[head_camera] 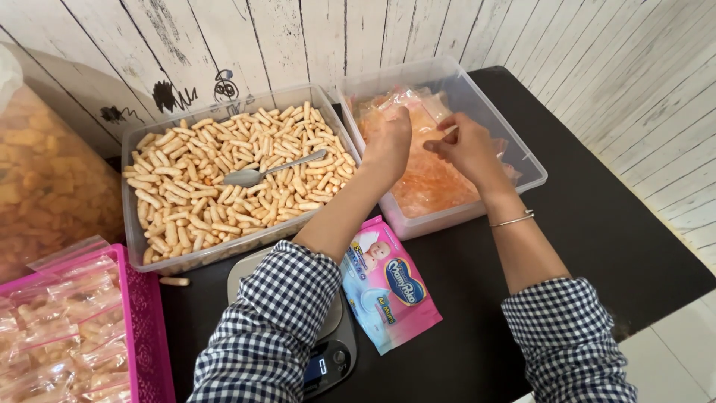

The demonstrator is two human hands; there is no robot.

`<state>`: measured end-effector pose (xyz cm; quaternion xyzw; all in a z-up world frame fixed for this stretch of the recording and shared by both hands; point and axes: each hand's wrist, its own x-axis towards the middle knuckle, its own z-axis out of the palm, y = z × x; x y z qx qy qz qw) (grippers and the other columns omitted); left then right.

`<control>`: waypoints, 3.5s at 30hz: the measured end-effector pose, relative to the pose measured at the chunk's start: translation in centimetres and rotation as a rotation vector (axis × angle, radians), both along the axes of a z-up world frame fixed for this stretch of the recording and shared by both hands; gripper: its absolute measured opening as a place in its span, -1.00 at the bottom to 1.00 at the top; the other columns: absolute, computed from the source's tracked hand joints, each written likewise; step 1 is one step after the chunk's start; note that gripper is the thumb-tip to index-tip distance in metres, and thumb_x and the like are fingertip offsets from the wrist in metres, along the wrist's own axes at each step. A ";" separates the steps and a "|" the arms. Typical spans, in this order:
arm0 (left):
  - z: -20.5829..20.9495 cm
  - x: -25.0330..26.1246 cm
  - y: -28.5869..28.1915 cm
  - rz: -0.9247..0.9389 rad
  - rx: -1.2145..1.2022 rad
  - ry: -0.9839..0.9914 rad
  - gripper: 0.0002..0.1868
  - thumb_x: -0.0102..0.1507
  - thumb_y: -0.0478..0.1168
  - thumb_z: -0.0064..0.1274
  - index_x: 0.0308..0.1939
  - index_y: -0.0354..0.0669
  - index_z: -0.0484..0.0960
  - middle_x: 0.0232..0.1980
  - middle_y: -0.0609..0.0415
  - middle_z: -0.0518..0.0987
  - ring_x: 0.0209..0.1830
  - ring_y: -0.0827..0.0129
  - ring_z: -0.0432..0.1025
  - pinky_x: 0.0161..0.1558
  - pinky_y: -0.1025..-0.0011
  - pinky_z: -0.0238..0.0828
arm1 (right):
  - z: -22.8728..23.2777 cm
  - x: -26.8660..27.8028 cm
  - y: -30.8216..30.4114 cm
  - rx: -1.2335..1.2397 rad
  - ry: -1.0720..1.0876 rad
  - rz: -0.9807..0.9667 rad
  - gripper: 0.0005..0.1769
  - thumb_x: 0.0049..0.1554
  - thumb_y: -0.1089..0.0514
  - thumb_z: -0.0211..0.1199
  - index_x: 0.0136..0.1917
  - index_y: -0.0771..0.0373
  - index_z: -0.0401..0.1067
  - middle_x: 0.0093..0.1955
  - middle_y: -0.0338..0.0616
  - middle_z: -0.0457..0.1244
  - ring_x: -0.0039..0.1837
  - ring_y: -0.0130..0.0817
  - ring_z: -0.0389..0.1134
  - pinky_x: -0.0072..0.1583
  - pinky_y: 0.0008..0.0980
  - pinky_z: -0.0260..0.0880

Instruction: Packaging small snacks into plastic bags, weighing each bag on a digital scale, and organizing them in a basket.

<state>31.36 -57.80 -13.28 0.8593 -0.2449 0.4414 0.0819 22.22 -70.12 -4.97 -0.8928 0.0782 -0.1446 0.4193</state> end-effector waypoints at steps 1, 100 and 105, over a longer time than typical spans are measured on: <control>-0.2 0.3 0.0 0.000 0.000 -0.001 -0.75 0.00 -0.37 0.18 -0.33 -0.09 0.46 -0.51 0.07 0.51 -0.43 0.05 0.55 -0.38 0.21 0.53 | -0.7 0.6 -0.4 0.000 -0.001 0.000 -0.59 0.07 0.19 0.44 0.11 0.36 0.35 -0.30 0.00 0.35 -0.29 -0.30 0.44 -0.23 -0.48 0.43; 2.6 -3.8 33.1 -0.281 -0.351 0.422 -0.38 0.03 0.08 0.39 0.14 0.14 0.57 -0.01 0.27 0.56 0.18 0.37 0.42 0.32 -0.06 0.10 | -5.1 7.4 22.9 0.212 -0.303 0.541 -0.78 0.18 0.13 0.42 0.03 0.12 0.41 -0.13 -0.29 0.39 -0.08 -0.57 0.41 -0.10 -0.62 0.36; 2.9 -3.9 33.5 -0.202 -0.469 0.386 -0.40 0.13 0.08 0.36 0.18 0.08 0.51 0.07 0.28 0.49 0.20 0.38 0.40 0.30 -0.08 0.13 | -9.0 11.4 18.0 -0.876 0.048 0.167 -0.64 0.07 -0.22 0.38 0.08 -0.10 0.53 0.08 -0.23 0.34 0.19 -0.10 0.30 0.16 0.05 0.23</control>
